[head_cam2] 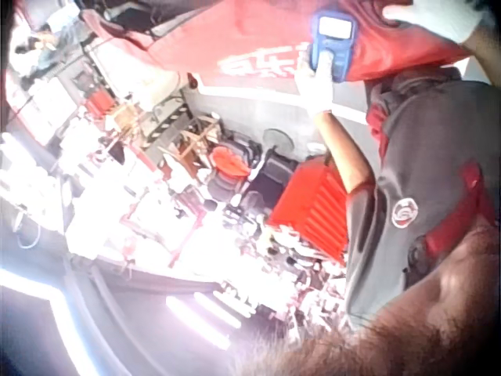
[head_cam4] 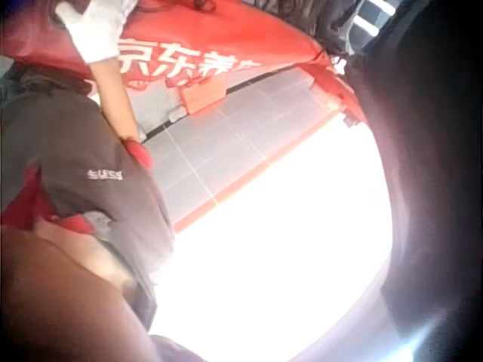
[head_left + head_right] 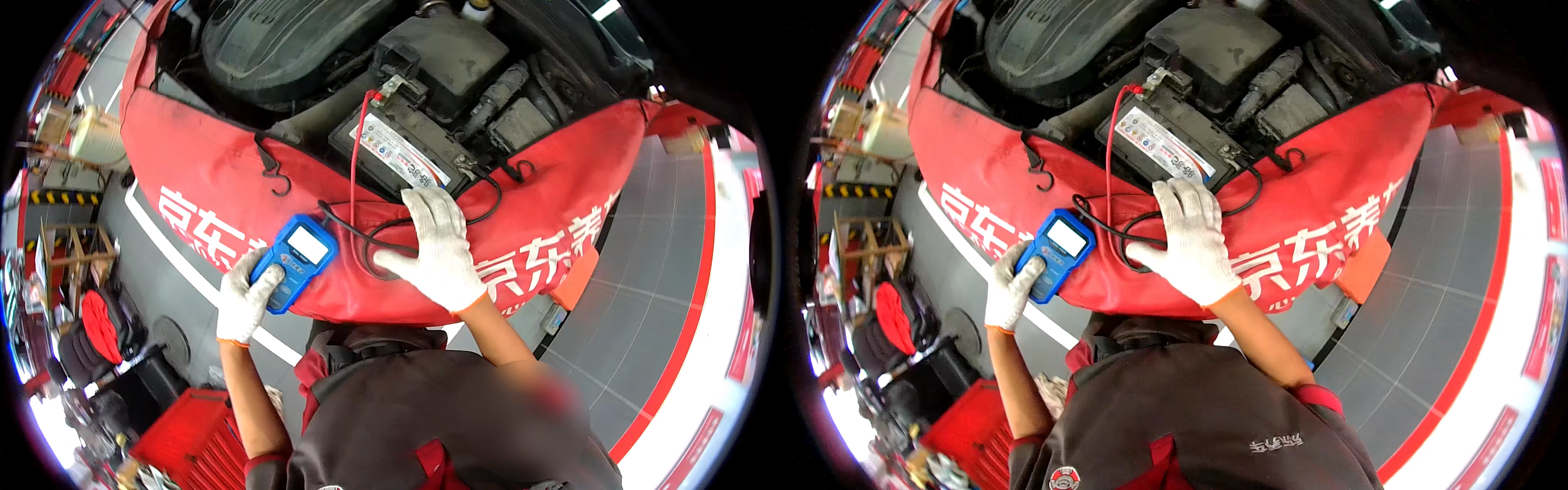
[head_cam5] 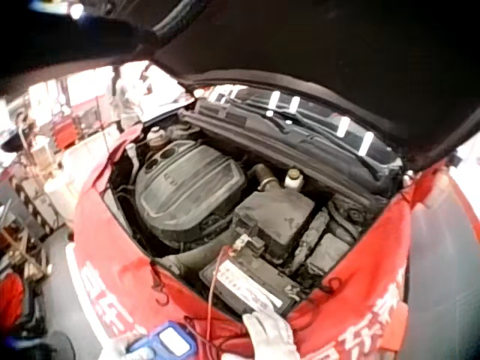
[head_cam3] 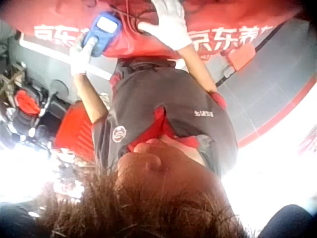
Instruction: The person walks through a garage and retrieves a battery tester. They connect the tester's clamps to the terminals of a car battery under the hood and operate the device to check the battery's status. After the test, they disconnect the clamps and return the tester to a cart.
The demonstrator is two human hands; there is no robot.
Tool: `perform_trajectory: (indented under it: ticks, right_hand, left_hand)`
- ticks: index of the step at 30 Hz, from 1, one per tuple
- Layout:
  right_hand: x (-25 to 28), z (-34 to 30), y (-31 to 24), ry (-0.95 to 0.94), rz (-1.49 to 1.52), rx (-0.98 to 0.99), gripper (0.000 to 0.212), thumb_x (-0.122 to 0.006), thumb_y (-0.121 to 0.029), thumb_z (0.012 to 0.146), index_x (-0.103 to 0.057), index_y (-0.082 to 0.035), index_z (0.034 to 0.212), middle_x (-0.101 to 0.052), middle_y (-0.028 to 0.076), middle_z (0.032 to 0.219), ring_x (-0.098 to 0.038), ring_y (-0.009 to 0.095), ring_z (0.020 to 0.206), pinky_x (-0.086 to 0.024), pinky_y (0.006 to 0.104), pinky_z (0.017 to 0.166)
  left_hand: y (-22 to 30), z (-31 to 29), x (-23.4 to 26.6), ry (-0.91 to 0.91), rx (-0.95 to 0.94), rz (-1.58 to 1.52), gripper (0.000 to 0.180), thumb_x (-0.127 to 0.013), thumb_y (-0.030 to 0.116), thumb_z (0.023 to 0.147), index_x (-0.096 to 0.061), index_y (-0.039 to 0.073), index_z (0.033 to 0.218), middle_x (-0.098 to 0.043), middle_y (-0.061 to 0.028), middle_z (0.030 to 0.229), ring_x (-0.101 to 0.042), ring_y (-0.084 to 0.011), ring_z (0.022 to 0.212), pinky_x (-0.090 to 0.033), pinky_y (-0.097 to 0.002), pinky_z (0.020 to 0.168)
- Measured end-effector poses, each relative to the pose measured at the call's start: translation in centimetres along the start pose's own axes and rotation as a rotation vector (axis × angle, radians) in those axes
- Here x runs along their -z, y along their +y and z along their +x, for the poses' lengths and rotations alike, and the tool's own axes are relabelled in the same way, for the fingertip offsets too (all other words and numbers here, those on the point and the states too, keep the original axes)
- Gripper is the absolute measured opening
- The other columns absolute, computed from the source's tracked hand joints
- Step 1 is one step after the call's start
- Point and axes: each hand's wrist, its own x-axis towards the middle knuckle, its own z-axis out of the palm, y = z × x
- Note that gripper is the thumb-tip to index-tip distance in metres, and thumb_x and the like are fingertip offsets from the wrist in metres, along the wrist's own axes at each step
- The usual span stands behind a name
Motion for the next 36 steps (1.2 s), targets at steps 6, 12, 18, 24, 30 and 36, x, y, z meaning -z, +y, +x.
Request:
perform_trajectory:
  ticks: [6,12,18,24,30,36]
  right_hand:
    - [-1.5,-4.2,-7.3,0.494,0.153,0.18,0.062,-0.086,-0.017,0.064,-0.057,-0.001,0.116,-0.059,0.013,0.114,-0.058,0.037,0.101,-0.047,0.0459,0.092]
    - [-7.7,-4.4,-13.3,-0.011,1.165,-0.616,0.05,-0.06,-0.015,0.094,-0.041,0.002,0.137,-0.062,0.015,0.118,-0.062,0.019,0.104,-0.05,0.034,0.091]
    - [-11.1,-3.9,-13.0,0.152,1.459,-0.541,0.052,-0.055,0.0,0.091,-0.034,0.001,0.139,-0.056,0.013,0.13,-0.056,0.02,0.12,-0.045,0.0366,0.103]
    - [-11.4,-3.8,-12.7,0.227,1.515,-0.562,0.06,-0.055,0.005,0.089,-0.034,0.001,0.144,-0.053,0.011,0.134,-0.053,0.019,0.123,-0.044,0.0361,0.104]
    - [-11.1,-4.1,-12.8,0.184,1.439,-0.613,0.054,-0.057,0.003,0.089,-0.039,0.003,0.14,-0.056,0.013,0.131,-0.055,0.02,0.122,-0.044,0.0367,0.104]
    - [-11.8,-4.3,-11.7,0.171,1.429,-0.566,0.054,-0.058,0.003,0.088,-0.04,0.002,0.139,-0.058,0.012,0.129,-0.056,0.019,0.119,-0.045,0.0359,0.103]
  left_hand:
    - [-0.6,0.6,0.7,0.011,-0.081,-0.038,0.041,-0.064,0.028,0.091,-0.063,-0.006,0.114,-0.067,-0.0118,0.095,-0.062,-0.016,0.088,-0.051,-0.0315,0.082]
    - [-1.6,0.7,0.0,-0.154,-0.012,-0.425,0.041,-0.056,0.031,0.099,-0.058,-0.005,0.12,-0.064,-0.0063,0.1,-0.056,-0.0121,0.091,-0.046,-0.0269,0.084]
    - [-3.0,0.0,-0.5,-0.337,-0.133,-0.442,0.058,-0.054,0.032,0.1,-0.04,-0.006,0.14,-0.056,-0.0144,0.126,-0.054,-0.0192,0.113,-0.044,-0.0318,0.097]
    - [-3.8,0.3,-0.5,-0.289,-0.542,0.223,0.085,-0.069,0.025,0.087,-0.021,-0.007,0.149,-0.036,-0.0236,0.141,-0.042,-0.0292,0.129,-0.038,-0.0402,0.107]
    - [-4.4,2.1,0.0,-0.369,-0.557,0.103,0.081,-0.071,0.022,0.084,-0.027,-0.009,0.144,-0.043,-0.0284,0.13,-0.047,-0.0371,0.123,-0.041,-0.0463,0.102]
    - [-2.4,2.5,0.6,-0.559,-0.19,-0.313,0.071,-0.069,0.006,0.085,-0.028,-0.007,0.142,-0.049,-0.0193,0.126,-0.059,-0.0228,0.109,-0.053,-0.0342,0.089]
